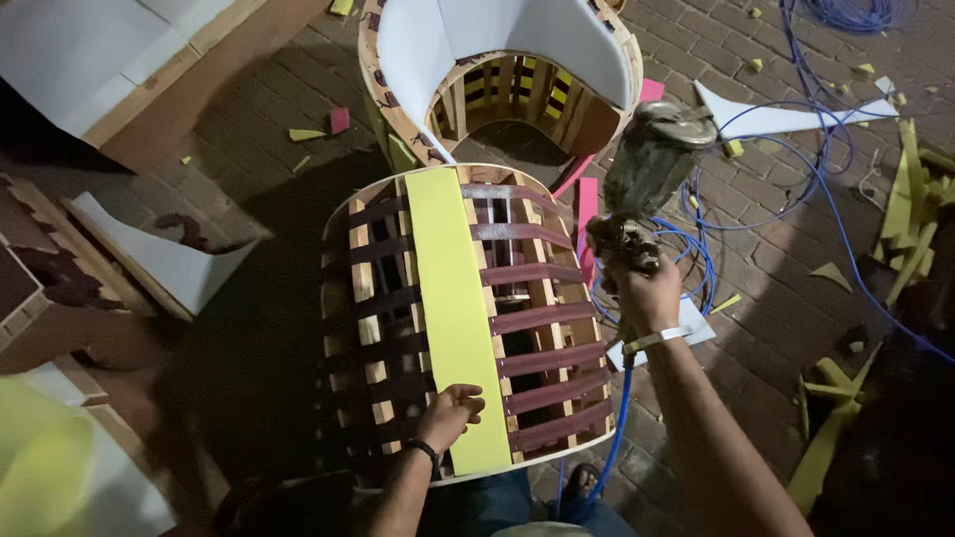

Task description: The person cuts yellow foam sheets to fit a curved wooden chair frame using a long knife. They measure, cut, and trim the foam pieces, then apply adhesive to the frame and attach the foam strips.

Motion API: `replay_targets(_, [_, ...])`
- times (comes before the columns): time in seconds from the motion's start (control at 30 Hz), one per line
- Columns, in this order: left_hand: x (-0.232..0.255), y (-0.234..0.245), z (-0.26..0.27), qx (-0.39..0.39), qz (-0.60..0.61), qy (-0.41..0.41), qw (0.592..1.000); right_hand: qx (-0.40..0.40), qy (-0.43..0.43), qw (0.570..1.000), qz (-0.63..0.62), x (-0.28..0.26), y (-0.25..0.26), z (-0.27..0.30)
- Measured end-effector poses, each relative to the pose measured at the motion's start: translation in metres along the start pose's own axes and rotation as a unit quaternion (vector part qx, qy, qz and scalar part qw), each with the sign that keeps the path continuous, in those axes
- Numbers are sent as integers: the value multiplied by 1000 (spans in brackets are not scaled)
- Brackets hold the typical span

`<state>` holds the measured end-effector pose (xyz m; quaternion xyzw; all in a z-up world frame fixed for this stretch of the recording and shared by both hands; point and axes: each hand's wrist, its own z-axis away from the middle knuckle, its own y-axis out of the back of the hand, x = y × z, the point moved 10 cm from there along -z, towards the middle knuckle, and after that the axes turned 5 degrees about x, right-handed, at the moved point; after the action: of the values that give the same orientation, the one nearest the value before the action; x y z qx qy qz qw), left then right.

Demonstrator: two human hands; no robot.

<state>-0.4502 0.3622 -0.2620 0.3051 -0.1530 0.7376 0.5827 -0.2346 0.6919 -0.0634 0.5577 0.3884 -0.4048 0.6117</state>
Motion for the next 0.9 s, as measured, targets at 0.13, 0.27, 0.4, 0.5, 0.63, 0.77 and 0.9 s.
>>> replay_targets(0.13, [-3,-3,0,2,-3,-17,1000,-37,2,998,-59,8,7,14])
replay_targets(0.27, [-2,2,4,5,-12,-35,999,-36,-48,997,-54,33,19,46])
replay_targets(0.4, [4,8,10,9,-43,-33,998,-55,-114,990,-64,51,24,73])
replay_targets(0.5, [7,5,12,3,-32,-39,999,-106,-75,987,-90,40,20,93])
replay_targets(0.63, [11,2,10,-12,-34,-35,999,-32,-79,995,-60,27,33,104])
replay_targets(0.77, [12,-3,7,-26,-41,-37,998,-21,-59,998,27,9,40,109])
replay_targets(0.9, [10,-3,9,-32,-49,-42,997,-44,-84,995,-42,8,41,117])
